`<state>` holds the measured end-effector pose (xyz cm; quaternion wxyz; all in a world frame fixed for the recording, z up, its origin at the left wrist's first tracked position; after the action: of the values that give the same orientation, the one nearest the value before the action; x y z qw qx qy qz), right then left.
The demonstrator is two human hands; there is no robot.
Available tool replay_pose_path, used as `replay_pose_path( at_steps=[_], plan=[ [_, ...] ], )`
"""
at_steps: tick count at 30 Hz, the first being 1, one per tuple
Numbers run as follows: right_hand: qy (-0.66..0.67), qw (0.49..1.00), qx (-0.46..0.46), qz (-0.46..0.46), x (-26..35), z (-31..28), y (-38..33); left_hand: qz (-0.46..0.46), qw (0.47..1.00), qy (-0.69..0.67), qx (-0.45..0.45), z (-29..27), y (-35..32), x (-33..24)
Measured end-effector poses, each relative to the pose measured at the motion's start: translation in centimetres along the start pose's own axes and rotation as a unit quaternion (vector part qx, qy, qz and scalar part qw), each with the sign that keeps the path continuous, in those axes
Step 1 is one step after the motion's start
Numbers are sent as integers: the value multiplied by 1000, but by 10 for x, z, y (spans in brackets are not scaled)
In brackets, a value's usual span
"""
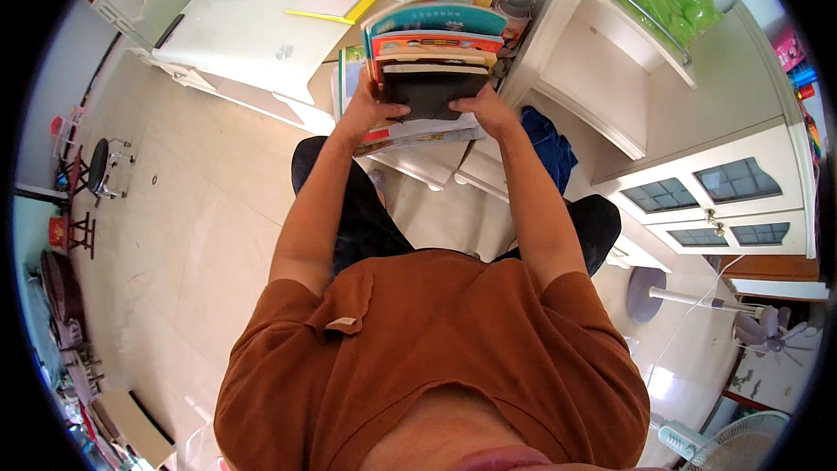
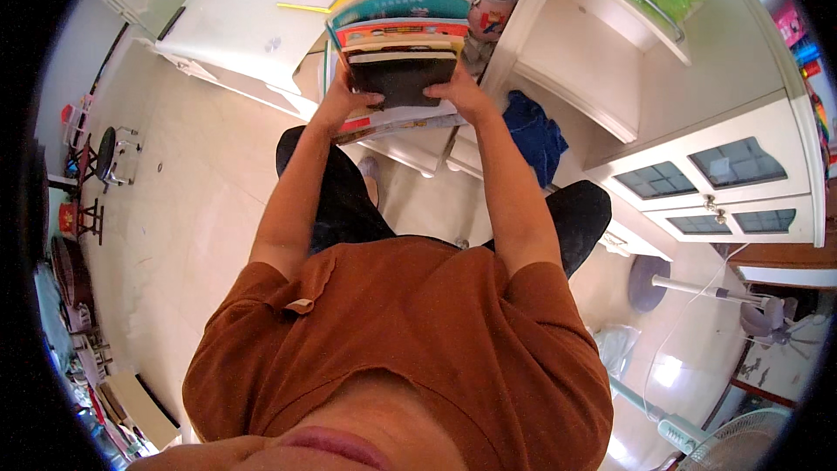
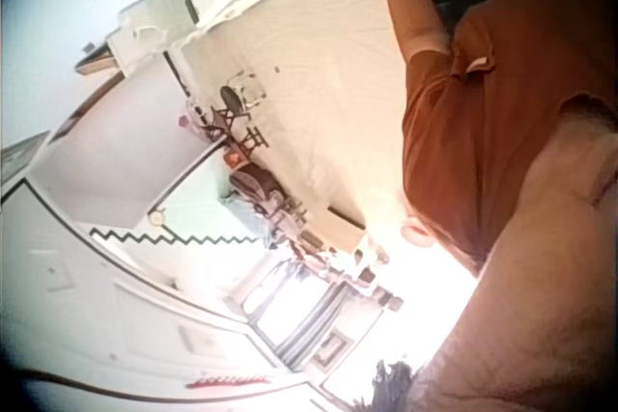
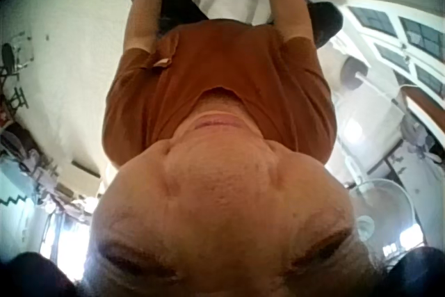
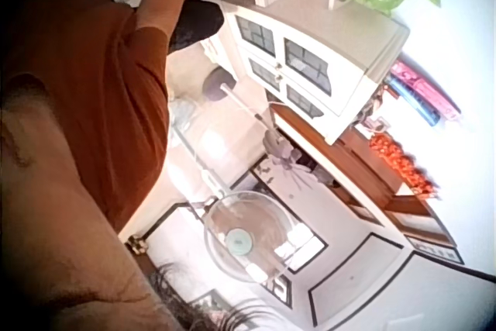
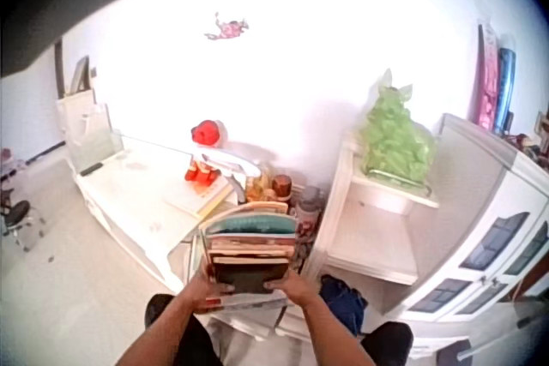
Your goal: The person tidies a shelf by moving books and notebooks, then wipes down a jade-colored rabbit figurine with a blue cloth before returning the items to the shelf.
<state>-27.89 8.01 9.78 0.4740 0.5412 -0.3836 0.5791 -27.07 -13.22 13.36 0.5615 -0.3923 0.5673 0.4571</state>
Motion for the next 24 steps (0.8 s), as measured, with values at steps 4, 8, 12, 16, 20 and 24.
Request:
replay_pose_path(
  at_steps=[4,8,12,16,20,24],
  plan=[
    [9,1000,22,6,-9,1,-2,-26,999,-36,6,3,0,12],
    [-17,999,-16,-46,-12,-2,0,-16,999,36,26,-4,9,33],
    [-19,993,-70,-90,2,3,-9,-90,996,-4,-17,-5,7,43],
    [32,989,-106,-102,26,10,-42,-17,1000,3,-25,5,-13,9],
    [4,989,-130,-65,51,-3,-111,-60,996,59,22,41,-40,-13],
    [-40,952,-277,-122,82,-36,-186,-31,986,138,82,96,-43,-34]
  ],
)
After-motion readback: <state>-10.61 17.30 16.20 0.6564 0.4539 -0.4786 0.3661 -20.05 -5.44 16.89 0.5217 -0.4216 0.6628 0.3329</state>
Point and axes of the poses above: each hand's wrist, its own y-axis towards the middle knuckle, its own z-axis out of the palm, x = y × z, the point moved 8 cm from there along y, towards the middle knuckle, and after that the axes turned 6 degrees about -z, right-handed, at the moved point
